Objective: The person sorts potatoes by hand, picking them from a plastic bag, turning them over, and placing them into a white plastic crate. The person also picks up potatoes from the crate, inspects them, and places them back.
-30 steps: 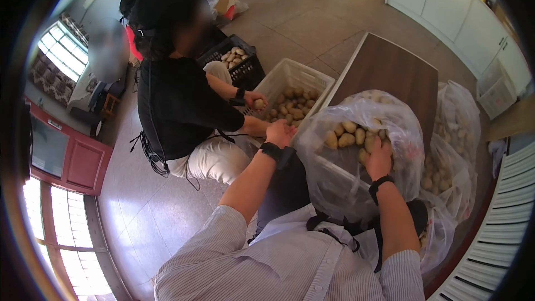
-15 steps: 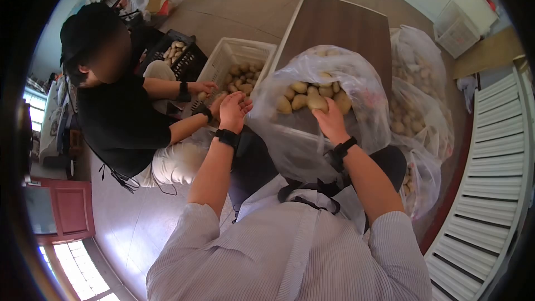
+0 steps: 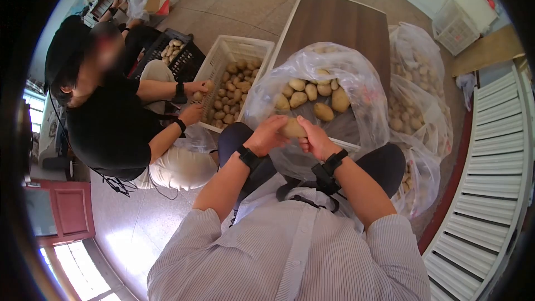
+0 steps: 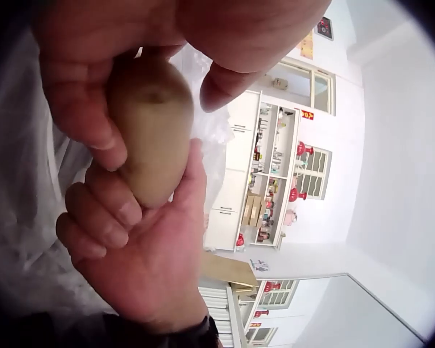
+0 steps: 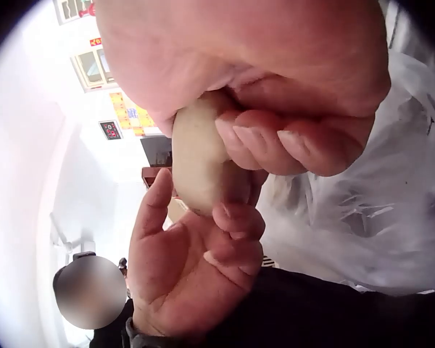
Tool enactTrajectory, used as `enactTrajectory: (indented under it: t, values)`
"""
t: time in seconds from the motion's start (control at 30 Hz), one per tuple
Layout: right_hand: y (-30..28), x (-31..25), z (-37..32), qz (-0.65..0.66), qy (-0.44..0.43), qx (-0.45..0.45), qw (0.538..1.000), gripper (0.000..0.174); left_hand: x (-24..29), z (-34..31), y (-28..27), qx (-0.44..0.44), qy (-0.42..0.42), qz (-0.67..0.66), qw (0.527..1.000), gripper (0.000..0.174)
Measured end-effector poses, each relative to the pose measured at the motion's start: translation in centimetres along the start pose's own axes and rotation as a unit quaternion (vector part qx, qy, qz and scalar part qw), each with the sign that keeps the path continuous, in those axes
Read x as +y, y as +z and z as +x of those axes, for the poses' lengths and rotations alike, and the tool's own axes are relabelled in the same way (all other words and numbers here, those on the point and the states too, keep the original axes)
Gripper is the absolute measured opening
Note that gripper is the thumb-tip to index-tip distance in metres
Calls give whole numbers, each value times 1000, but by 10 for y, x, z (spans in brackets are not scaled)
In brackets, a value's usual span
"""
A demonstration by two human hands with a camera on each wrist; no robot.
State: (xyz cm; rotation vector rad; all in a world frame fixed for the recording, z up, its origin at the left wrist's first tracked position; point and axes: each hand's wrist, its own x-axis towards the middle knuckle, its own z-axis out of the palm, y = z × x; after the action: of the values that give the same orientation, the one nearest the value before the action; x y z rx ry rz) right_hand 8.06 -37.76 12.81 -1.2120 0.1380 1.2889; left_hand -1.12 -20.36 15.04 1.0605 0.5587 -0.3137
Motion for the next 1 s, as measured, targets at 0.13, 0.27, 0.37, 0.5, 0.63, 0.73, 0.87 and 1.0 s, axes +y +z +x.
enactTrajectory:
  t: [0.13,0.27,0.37,0.5,0.63,0.73,0.87,1.0]
  values:
    - [9,-1,-5,-14,5,13,1000,51,-2,-2,-2,-28,11,-26,999,41]
    - [3,6,5,-85,-92,114,986,55,-3,2,-12,-26,58,-81,995,39]
    - [-16,20,23,-252,-240,171,922,54,11,3,-23,24,117,-129,984,37]
    - [-34,28,20,-437,-341,225,801,43,33,11,-66,76,186,-196,960,31]
    - [-43,35,13,-512,-298,238,770,34,48,27,-118,207,204,-228,929,33]
    - [-53,44,18,-528,-281,243,764,34,53,26,-144,253,148,-252,922,27]
    - [-60,51,22,-523,-285,242,765,34,40,33,-186,293,-25,-235,926,31]
    - [-63,51,19,-522,-288,233,768,33,20,36,-210,234,-66,-265,933,33]
